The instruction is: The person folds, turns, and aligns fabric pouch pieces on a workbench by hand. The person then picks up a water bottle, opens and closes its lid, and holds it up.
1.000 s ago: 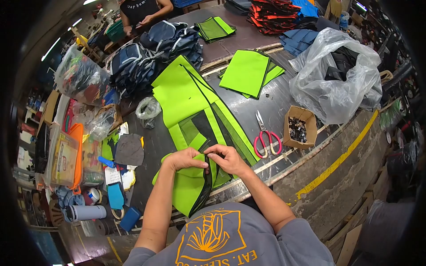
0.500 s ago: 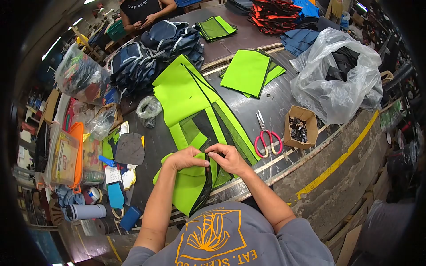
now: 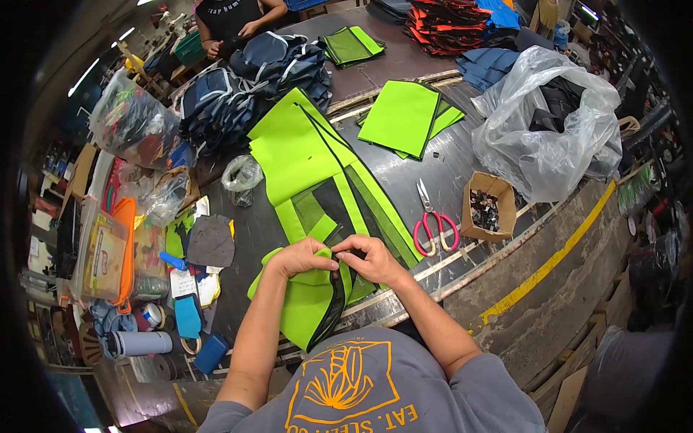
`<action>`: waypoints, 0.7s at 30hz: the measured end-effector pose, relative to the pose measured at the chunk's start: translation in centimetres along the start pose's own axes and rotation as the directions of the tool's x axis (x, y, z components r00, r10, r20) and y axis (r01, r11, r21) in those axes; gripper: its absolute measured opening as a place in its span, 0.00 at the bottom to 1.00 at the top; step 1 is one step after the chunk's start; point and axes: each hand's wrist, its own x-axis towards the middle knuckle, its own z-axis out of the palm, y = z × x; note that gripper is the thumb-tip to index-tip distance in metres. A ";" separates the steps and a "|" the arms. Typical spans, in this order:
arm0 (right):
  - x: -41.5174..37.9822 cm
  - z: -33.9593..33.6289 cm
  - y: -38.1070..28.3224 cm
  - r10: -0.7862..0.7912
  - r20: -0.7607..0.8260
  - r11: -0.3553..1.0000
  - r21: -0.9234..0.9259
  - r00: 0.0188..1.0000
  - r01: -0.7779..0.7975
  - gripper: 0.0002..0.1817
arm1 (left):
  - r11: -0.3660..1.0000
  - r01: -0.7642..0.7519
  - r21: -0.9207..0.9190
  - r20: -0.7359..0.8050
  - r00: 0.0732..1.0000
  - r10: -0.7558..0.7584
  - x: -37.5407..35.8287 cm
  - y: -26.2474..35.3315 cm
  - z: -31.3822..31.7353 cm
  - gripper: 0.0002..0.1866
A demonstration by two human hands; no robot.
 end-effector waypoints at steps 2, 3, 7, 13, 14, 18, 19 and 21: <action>0.0 0.2 0.2 -0.017 -0.050 0.998 0.058 0.999 0.020 0.09 | 1.000 -0.006 0.013 0.005 1.000 0.006 0.0 0.1 0.1 0.11; 0.0 0.3 0.2 -0.016 -0.050 0.998 0.057 0.999 0.019 0.09 | 1.000 -0.009 0.019 0.008 1.000 0.009 0.0 0.1 0.1 0.12; -0.1 0.3 0.1 0.023 -0.096 0.996 0.090 0.995 -0.014 0.09 | 0.999 0.031 0.045 -0.063 0.998 -0.028 -0.1 0.4 0.2 0.13; 0.0 0.7 0.6 0.051 -0.069 0.996 0.082 0.996 -0.045 0.09 | 0.997 -0.029 0.065 -0.048 0.998 0.032 0.0 0.0 0.3 0.13; 0.0 0.7 0.8 0.065 -0.066 0.994 0.086 0.996 -0.060 0.09 | 0.997 -0.030 0.070 -0.047 0.998 0.034 -0.1 0.0 0.3 0.13; 0.1 1.0 0.8 0.067 -0.063 0.995 0.073 0.996 -0.063 0.09 | 0.998 -0.030 0.055 -0.037 0.999 0.032 -0.1 -0.1 0.3 0.13; 0.1 1.0 0.8 0.067 -0.063 0.995 0.072 0.996 -0.062 0.09 | 0.999 -0.029 0.046 -0.033 0.999 0.031 -0.1 -0.1 0.3 0.13; 0.0 1.0 0.7 0.061 -0.056 0.996 0.069 0.997 -0.057 0.09 | 0.999 -0.031 0.034 -0.032 0.999 0.032 -0.1 -0.1 0.3 0.13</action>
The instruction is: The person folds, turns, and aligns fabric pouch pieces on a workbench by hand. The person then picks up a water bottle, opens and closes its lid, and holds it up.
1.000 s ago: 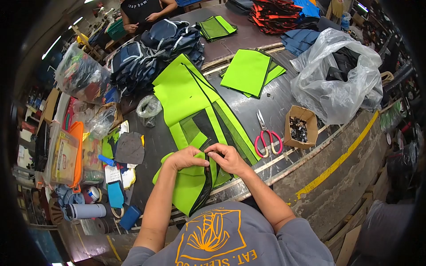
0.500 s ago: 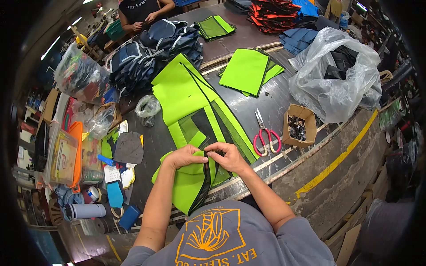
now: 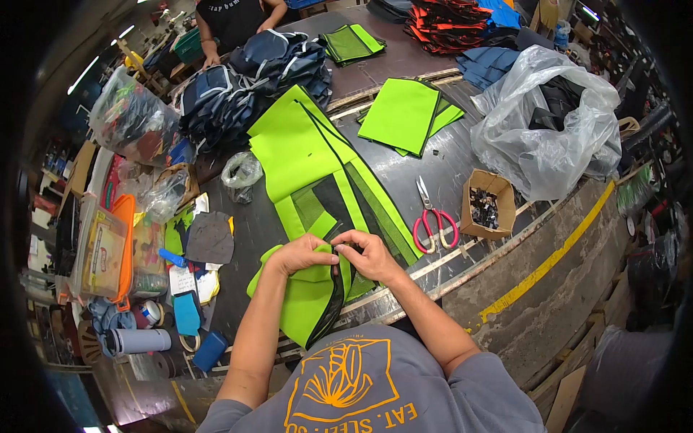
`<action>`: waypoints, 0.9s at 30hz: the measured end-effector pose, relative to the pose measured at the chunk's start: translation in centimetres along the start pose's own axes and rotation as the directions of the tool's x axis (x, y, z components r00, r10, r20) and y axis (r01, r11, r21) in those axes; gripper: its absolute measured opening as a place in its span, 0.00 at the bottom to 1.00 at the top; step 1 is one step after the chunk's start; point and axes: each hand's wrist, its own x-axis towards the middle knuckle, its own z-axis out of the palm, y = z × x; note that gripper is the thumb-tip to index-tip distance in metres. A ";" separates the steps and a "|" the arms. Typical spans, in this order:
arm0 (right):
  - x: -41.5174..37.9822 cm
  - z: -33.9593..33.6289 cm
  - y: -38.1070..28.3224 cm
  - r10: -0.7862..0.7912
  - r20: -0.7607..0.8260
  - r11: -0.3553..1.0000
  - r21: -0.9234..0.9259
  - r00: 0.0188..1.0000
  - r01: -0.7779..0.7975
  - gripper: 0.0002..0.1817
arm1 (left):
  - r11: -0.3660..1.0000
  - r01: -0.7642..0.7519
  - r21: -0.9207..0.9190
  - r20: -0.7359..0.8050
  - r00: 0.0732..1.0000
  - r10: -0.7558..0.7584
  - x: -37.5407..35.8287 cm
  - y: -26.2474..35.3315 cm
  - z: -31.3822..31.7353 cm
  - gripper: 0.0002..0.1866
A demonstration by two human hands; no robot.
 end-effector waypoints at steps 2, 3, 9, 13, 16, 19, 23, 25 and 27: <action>0.0 0.1 0.0 -0.002 0.003 1.000 0.000 1.000 0.002 0.09 | 1.000 0.000 -0.024 0.003 1.000 0.000 -0.1 0.1 0.1 0.13; 0.0 0.2 0.1 -0.009 -0.006 1.000 0.013 1.000 0.009 0.09 | 1.000 0.001 -0.025 0.004 1.000 -0.001 -0.1 0.1 0.1 0.13; 0.0 0.3 -0.1 -0.003 -0.014 0.998 0.059 1.000 0.004 0.10 | 0.999 -0.011 -0.052 0.004 1.000 0.011 0.0 -0.1 0.0 0.13; -0.1 0.2 -0.4 -0.041 -0.021 0.998 0.043 0.999 0.042 0.10 | 0.998 -0.009 -0.062 0.010 1.000 0.009 0.0 -0.1 0.0 0.12; -0.1 0.1 -0.3 -0.038 -0.014 0.999 0.034 0.999 0.038 0.10 | 0.999 -0.001 -0.047 0.009 1.000 0.001 -0.2 0.1 0.0 0.12; -0.2 0.0 -0.2 -0.027 -0.005 0.999 0.033 1.000 0.028 0.10 | 1.000 0.004 -0.025 0.002 1.000 -0.004 -0.3 0.2 0.1 0.12; -0.2 -0.1 -0.3 -0.006 0.007 1.000 0.017 1.000 0.006 0.10 | 0.998 0.015 -0.058 0.005 1.000 -0.015 -0.1 -0.1 0.1 0.12; -0.2 -0.2 -0.5 0.009 0.006 1.000 -0.026 1.000 -0.009 0.09 | 0.999 0.009 -0.049 -0.002 1.000 -0.010 0.2 -0.5 -0.1 0.11; -0.1 -0.4 -0.3 -0.042 0.020 0.997 -0.057 0.999 0.043 0.08 | 0.999 0.008 -0.043 -0.003 1.000 -0.008 0.2 -0.7 0.0 0.11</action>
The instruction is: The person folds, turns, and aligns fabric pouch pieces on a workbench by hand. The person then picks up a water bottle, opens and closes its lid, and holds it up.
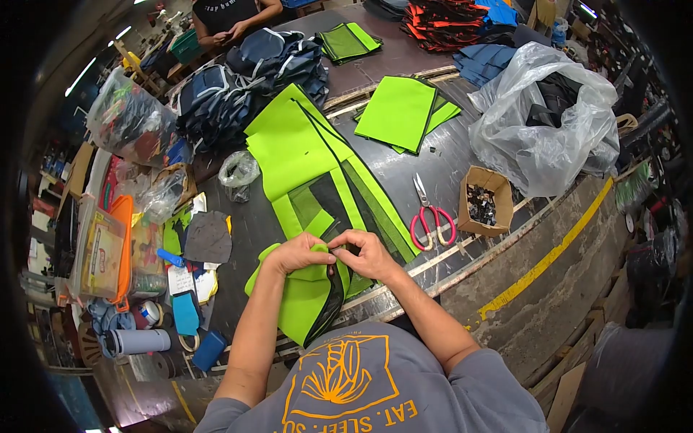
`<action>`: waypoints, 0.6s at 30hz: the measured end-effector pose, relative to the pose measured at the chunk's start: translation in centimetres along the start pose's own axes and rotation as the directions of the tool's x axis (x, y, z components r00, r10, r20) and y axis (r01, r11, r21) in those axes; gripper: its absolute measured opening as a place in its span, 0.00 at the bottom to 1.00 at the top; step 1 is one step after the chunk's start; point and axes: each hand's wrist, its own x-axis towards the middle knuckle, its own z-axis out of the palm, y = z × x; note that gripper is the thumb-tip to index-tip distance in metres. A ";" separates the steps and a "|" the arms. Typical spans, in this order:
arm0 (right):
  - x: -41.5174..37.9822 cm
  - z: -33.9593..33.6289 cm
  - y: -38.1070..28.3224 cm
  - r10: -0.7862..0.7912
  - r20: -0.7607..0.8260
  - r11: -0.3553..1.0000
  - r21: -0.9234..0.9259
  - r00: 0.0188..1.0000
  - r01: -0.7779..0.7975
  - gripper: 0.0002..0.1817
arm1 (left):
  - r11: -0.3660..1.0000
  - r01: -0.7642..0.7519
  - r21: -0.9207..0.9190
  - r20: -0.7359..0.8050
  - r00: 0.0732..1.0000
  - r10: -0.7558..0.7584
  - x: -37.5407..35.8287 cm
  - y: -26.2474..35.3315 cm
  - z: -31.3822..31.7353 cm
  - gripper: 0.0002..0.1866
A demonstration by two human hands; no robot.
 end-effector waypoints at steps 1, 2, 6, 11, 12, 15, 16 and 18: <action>0.1 -0.1 0.1 -0.053 0.013 0.998 -0.032 0.999 0.053 0.08 | 1.000 -0.004 0.007 -0.001 1.000 0.004 0.0 0.1 0.1 0.11; 0.2 -0.3 0.2 -0.107 0.029 0.992 -0.065 0.994 0.108 0.07 | 1.000 -0.009 0.015 -0.005 1.000 0.010 -0.1 0.3 0.1 0.11; 0.2 0.4 0.5 -0.002 -0.072 0.998 0.069 0.997 0.007 0.07 | 0.999 0.003 0.054 -0.009 1.000 -0.002 -0.6 1.1 0.2 0.13; 0.2 0.1 0.0 0.068 -0.063 0.992 0.112 0.996 -0.061 0.07 | 0.975 0.026 0.220 -0.092 0.996 -0.006 -0.4 0.9 0.4 0.15; 0.3 0.1 0.0 0.072 -0.055 0.991 0.114 0.996 -0.065 0.07 | 0.975 0.026 0.219 -0.092 0.996 -0.006 -0.4 0.8 0.4 0.15; 0.4 0.2 0.1 0.081 -0.032 0.990 0.116 0.996 -0.076 0.09 | 0.977 0.025 0.213 -0.104 0.995 -0.003 -0.4 0.5 0.5 0.15; 0.4 0.4 0.2 0.061 -0.037 0.985 0.163 0.997 -0.055 0.12 | 0.977 0.025 0.211 -0.105 0.994 -0.003 -0.5 0.4 0.5 0.15; 0.3 0.6 0.5 0.026 -0.055 0.967 0.255 0.998 -0.011 0.17 | 0.980 -0.017 0.197 -0.099 0.994 0.037 -0.6 0.3 0.4 0.15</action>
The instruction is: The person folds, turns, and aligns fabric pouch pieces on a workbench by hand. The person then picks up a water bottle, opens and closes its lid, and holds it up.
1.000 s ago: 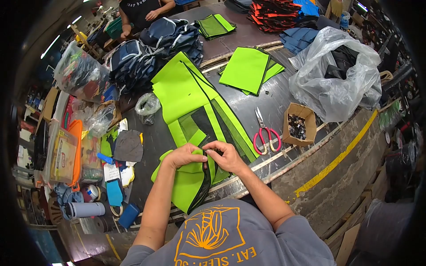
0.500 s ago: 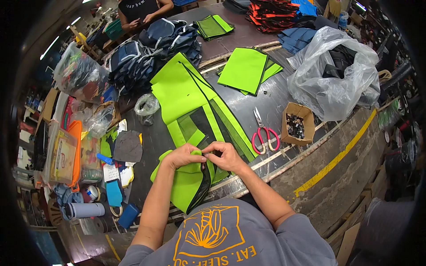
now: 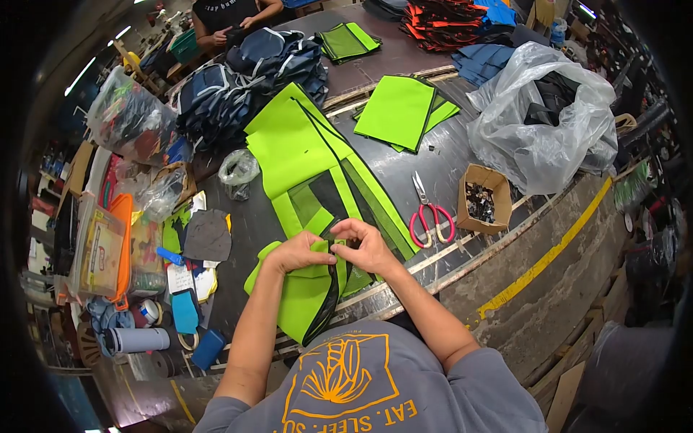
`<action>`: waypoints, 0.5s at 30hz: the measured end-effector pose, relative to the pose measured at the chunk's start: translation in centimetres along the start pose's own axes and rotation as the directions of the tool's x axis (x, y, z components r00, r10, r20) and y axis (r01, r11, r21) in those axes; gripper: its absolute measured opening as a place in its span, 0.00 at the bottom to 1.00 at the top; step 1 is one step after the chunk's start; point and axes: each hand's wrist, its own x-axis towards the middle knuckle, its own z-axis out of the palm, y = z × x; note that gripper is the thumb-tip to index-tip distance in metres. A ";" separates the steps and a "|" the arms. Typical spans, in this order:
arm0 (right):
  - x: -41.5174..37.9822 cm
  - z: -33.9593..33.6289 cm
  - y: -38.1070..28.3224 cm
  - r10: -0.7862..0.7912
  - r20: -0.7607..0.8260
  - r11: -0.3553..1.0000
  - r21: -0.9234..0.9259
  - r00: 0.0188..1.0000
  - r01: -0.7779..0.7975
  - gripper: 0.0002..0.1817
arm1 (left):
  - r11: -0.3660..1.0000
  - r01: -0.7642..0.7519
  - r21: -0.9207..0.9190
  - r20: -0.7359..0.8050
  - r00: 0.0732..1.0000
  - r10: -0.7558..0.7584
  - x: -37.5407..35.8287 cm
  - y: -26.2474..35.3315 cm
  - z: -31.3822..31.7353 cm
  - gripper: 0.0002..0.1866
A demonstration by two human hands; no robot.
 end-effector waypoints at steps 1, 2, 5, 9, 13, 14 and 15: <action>0.0 -0.1 0.1 0.000 -0.002 1.000 -0.001 1.000 0.000 0.17 | 1.000 -0.021 -0.008 0.000 1.000 0.021 0.0 0.0 0.0 0.15; 0.0 -0.4 0.1 0.018 0.021 1.000 -0.015 1.000 -0.017 0.18 | 1.000 -0.023 -0.008 0.001 1.000 0.023 0.1 0.1 0.0 0.15; 0.1 -0.6 0.1 0.053 0.074 0.998 -0.039 0.996 -0.050 0.22 | 1.000 -0.011 -0.028 -0.019 1.000 0.010 -0.2 0.4 0.2 0.15; -0.3 -0.6 0.1 0.020 0.075 1.000 0.000 0.997 -0.020 0.21 | 0.999 -0.001 -0.051 -0.022 1.000 0.000 -0.2 0.3 0.2 0.14; -0.1 -0.5 0.1 0.021 0.062 0.999 -0.028 0.998 -0.019 0.20 | 0.998 0.016 -0.059 -0.029 0.999 -0.018 -0.3 0.5 0.2 0.14; -0.2 -0.3 0.1 0.008 0.046 0.999 -0.034 0.999 -0.006 0.20 | 0.998 0.017 -0.059 -0.029 0.999 -0.019 -0.3 0.5 0.2 0.14; -0.2 -0.2 0.0 -0.006 0.029 0.999 -0.041 1.000 0.007 0.20 | 0.997 0.012 -0.070 -0.031 0.999 -0.014 -0.2 0.2 0.2 0.14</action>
